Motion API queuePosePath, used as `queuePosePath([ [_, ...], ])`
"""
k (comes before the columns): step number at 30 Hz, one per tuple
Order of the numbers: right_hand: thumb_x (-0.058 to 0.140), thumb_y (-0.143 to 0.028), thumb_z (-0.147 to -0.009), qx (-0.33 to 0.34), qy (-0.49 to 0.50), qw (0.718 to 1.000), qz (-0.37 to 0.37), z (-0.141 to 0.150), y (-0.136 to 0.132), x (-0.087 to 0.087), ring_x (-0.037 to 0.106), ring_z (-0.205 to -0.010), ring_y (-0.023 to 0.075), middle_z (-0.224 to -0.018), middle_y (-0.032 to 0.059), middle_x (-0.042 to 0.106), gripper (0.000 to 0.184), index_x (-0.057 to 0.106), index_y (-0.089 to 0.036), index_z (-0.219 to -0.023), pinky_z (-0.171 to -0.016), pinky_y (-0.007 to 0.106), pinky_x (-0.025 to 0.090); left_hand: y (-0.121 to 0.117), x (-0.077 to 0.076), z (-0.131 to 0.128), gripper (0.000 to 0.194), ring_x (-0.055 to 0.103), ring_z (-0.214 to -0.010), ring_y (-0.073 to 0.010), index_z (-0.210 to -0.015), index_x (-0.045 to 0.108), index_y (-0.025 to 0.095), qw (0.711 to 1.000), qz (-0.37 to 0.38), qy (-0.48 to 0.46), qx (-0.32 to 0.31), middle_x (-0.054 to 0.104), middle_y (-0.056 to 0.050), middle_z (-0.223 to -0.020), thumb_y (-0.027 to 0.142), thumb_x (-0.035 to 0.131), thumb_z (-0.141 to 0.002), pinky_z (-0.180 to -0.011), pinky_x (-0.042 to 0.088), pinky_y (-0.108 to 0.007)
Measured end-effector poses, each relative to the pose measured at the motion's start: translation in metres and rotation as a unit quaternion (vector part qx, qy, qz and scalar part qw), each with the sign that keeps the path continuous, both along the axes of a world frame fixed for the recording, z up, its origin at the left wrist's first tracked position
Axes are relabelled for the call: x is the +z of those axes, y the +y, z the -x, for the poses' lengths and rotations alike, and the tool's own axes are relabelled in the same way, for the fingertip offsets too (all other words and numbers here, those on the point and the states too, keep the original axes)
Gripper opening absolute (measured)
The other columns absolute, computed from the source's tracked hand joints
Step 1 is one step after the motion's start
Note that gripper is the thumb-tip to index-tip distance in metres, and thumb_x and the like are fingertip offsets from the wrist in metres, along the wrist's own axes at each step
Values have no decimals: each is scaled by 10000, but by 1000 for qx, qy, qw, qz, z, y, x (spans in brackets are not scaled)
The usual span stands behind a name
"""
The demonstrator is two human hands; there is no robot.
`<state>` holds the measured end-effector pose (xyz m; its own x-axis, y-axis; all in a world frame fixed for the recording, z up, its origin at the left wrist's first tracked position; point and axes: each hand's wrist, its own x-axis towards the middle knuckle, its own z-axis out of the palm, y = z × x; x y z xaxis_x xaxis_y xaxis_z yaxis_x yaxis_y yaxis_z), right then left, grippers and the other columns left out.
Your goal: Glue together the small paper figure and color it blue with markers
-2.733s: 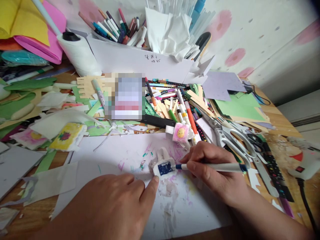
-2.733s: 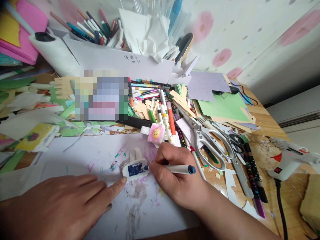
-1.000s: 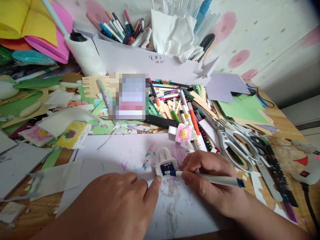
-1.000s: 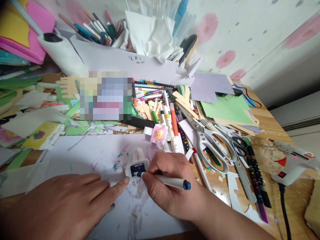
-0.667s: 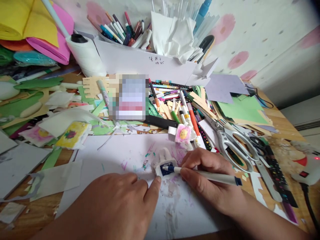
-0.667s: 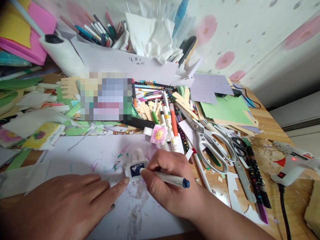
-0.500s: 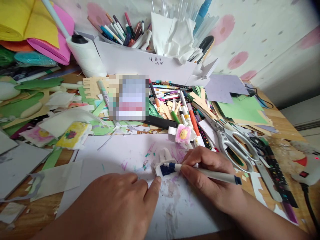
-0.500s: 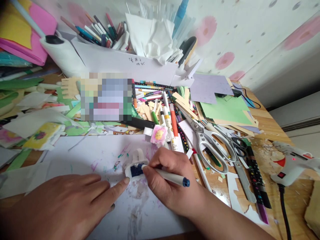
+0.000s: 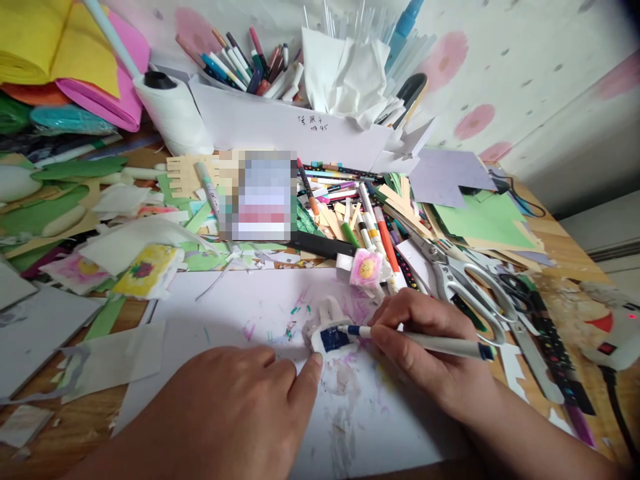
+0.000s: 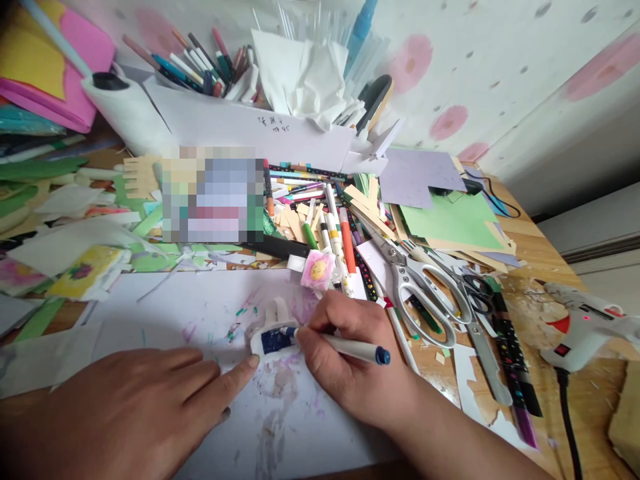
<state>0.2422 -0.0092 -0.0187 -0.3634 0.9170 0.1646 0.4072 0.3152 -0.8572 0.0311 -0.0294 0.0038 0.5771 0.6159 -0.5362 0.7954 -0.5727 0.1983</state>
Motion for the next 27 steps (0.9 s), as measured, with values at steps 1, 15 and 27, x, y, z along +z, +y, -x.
queuePosePath([
  [1,581,-153,-841,5,2,1000,-1,0,0,0,596,-538,152,-619,37,632,146,555,-179,-700,-468,262,431,0,-1,0,555,699,-904,-348,-1307,600,249,1000,-4,-2,4,759,-137,-1011,94,385,-819,-716,565,-489],
  [15,577,-134,-838,10,-1,1000,-20,1,-2,1,610,-542,156,-623,46,645,152,557,-180,-694,-477,268,442,-1,-14,8,506,691,-843,-299,-1255,633,229,998,19,-57,6,759,-119,-946,165,410,-805,-713,557,-396],
  [27,571,-127,-830,9,-4,999,-31,1,0,1,606,-529,152,-607,35,636,153,553,-186,-690,-470,268,442,3,-7,6,522,692,-818,-289,-1256,632,233,999,18,-37,-5,761,-116,-914,136,414,-792,-670,560,-368],
])
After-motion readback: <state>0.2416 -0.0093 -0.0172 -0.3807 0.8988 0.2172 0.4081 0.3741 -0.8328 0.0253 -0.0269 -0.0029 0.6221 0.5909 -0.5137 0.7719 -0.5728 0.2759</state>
